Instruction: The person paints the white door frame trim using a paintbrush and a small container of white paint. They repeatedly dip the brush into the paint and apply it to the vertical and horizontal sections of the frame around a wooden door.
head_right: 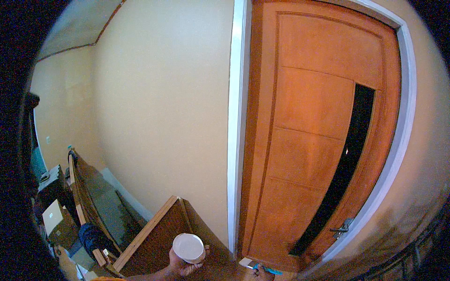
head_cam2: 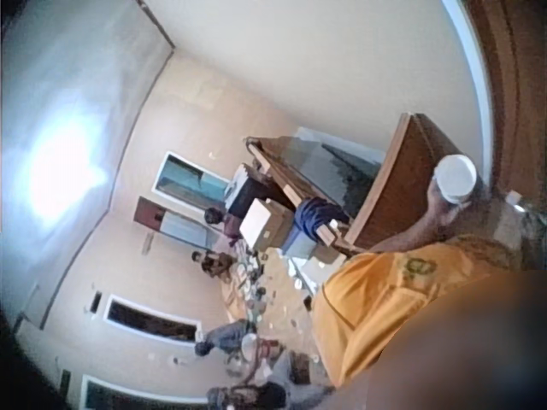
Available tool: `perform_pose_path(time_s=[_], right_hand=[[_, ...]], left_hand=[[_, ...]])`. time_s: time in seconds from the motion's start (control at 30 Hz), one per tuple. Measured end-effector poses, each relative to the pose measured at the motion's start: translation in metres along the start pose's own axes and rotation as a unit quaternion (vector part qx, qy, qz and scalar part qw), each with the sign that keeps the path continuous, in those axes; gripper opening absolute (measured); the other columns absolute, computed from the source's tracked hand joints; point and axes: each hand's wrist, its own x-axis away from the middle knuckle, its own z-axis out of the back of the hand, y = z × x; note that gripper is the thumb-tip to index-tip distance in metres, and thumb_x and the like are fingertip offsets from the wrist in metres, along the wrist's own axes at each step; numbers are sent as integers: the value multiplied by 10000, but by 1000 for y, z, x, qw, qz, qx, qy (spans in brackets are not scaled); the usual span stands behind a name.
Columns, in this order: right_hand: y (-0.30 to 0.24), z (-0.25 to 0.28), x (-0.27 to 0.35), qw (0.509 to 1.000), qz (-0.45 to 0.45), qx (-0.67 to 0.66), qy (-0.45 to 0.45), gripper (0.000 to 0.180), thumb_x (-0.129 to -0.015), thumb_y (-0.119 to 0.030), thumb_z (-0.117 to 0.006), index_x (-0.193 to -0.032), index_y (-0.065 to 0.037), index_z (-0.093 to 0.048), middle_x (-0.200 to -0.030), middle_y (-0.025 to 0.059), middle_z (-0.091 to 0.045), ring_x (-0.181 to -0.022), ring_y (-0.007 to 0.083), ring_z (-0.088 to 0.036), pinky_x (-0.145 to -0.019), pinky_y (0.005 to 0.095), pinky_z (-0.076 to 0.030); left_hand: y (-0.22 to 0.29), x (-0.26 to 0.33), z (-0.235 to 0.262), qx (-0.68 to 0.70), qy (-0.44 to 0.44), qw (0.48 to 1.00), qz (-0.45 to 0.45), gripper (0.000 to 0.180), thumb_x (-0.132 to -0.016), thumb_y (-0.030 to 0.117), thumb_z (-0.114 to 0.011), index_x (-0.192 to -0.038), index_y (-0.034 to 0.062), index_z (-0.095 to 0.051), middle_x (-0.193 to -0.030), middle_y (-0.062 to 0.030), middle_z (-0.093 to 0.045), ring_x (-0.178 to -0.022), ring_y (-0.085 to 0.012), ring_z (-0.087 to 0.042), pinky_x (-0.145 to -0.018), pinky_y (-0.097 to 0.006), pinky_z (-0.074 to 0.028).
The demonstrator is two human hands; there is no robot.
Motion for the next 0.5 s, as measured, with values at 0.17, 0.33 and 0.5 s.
perform_pose_path(time_s=[0.17,0.33,0.5], right_hand=[[-17,4,15,999,-35,9,21,161,-836,-58,-747,-945,-66,-630,-846,53,-640,-673,163,-604,-527,267,-490],[-17,16,7,996,-83,-32,20,189,-846,-115,-758,-983,-59,-641,-902,47,-650,-758,159,-614,-622,288,-517],[-14,15,-6,996,-88,1,29,172,-865,-136,-740,-969,-56,-629,-882,44,-637,-747,156,-601,-616,287,-507]], left_hand=[[-3,-1,17,0,-35,999,8,855,-879,679,-332,-1431,26,-344,-1342,-309,-478,-1105,-453,-592,-752,-577,-581],[-10,-3,3,-37,35,999,-14,813,-876,690,-365,-1384,59,-433,-1291,-252,-540,-1085,-415,-613,-764,-560,-587],[-17,-2,-7,-154,97,979,-93,738,-894,680,-391,-1351,111,-501,-1233,-161,-619,-1027,-374,-654,-742,-514,-595]])
